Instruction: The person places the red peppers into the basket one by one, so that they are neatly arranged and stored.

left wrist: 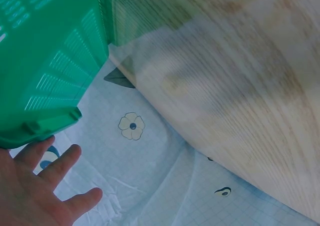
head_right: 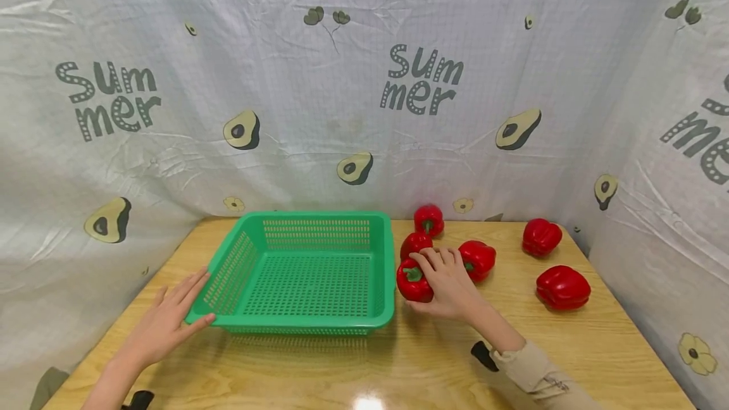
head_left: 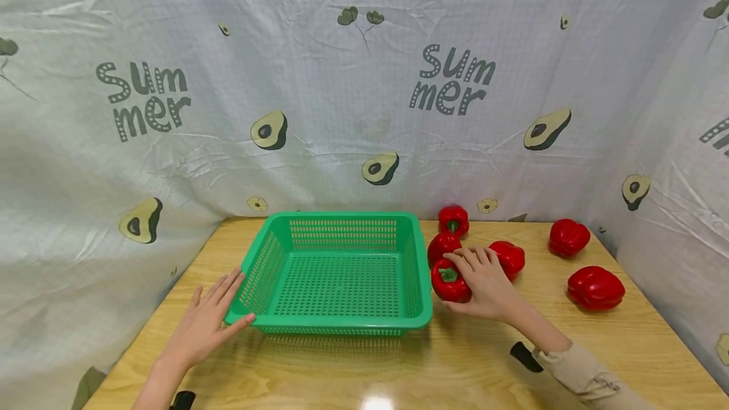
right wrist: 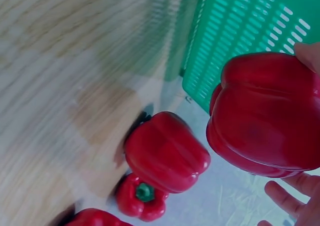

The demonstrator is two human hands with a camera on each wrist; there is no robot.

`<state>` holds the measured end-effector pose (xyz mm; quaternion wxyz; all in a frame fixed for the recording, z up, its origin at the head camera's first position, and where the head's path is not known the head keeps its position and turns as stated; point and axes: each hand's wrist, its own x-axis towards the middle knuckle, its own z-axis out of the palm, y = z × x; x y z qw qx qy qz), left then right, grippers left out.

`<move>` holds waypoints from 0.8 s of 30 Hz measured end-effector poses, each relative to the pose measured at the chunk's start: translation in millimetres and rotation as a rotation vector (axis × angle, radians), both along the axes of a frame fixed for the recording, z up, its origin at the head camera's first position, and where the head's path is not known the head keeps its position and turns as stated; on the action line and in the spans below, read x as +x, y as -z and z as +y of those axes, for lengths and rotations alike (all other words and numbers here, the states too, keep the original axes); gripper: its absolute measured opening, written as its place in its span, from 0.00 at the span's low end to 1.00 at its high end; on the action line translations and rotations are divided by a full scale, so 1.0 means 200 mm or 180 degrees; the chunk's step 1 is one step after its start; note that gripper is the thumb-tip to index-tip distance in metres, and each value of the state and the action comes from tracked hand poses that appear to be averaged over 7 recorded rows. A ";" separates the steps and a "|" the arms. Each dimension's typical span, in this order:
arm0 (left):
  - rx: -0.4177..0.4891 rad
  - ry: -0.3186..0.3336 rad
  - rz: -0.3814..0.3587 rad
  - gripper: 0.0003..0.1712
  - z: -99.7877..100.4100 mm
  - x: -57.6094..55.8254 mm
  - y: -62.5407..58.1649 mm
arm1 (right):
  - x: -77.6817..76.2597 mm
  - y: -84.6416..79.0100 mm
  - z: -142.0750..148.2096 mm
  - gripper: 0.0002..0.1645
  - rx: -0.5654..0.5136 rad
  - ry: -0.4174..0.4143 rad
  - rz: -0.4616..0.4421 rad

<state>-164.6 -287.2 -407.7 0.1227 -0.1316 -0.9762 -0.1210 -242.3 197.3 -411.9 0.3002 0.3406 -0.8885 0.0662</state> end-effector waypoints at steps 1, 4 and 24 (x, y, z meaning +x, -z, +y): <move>0.0004 -0.0003 -0.0004 0.45 0.00 0.00 0.00 | 0.00 0.00 0.00 0.48 -0.0003 -0.0007 0.0033; 0.0007 -0.0006 -0.0004 0.44 0.01 0.00 0.00 | -0.01 -0.01 0.00 0.48 0.0006 -0.0002 0.0083; -0.0143 -0.0021 0.0060 0.45 0.00 0.00 0.00 | -0.07 -0.13 -0.07 0.47 -0.0280 -0.0076 0.0255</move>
